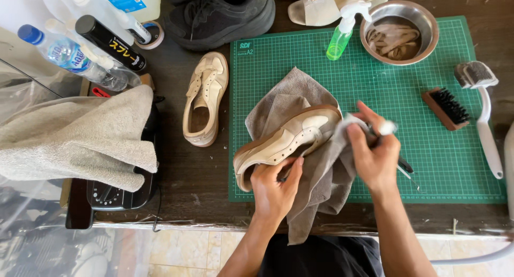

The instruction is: The person scrubs a beige sneaker with a small brush and wipes it with a cloth. They repeatedly dip the brush into a bowl of liquid and clean the upper and side panels of the shoe.

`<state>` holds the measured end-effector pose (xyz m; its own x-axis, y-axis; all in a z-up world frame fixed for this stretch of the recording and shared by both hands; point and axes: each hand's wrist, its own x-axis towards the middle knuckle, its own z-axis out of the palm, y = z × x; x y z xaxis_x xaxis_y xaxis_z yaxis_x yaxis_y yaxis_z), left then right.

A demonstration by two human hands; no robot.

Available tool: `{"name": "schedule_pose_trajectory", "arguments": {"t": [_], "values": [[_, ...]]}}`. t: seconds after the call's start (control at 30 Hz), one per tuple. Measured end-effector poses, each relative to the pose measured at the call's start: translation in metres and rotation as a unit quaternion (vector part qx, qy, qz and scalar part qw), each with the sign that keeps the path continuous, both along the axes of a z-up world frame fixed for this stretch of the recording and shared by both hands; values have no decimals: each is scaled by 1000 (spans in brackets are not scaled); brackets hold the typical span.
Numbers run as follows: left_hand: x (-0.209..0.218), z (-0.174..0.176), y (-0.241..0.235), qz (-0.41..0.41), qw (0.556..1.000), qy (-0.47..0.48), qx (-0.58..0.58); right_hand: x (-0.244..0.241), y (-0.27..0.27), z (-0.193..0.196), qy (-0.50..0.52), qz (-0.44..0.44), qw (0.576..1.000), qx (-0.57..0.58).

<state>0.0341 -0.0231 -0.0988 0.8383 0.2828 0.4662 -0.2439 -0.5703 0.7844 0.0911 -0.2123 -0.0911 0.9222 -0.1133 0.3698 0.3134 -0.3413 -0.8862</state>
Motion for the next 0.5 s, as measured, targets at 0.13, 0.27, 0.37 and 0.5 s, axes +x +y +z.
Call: {"name": "schedule_pose_trajectory", "arguments": {"t": [0.13,0.27,0.37,0.5], "values": [[-10,3,2,36,998,34,-35,18,4,-12,97,30,994,39],[-24,7,5,50,957,209,-196,20,5,-25,180,39,982,-35],[-32,-8,7,60,910,240,-333,17,7,-25,181,36,981,-58],[-18,24,12,-29,851,150,-503,15,11,-11,109,84,989,-46]]}}
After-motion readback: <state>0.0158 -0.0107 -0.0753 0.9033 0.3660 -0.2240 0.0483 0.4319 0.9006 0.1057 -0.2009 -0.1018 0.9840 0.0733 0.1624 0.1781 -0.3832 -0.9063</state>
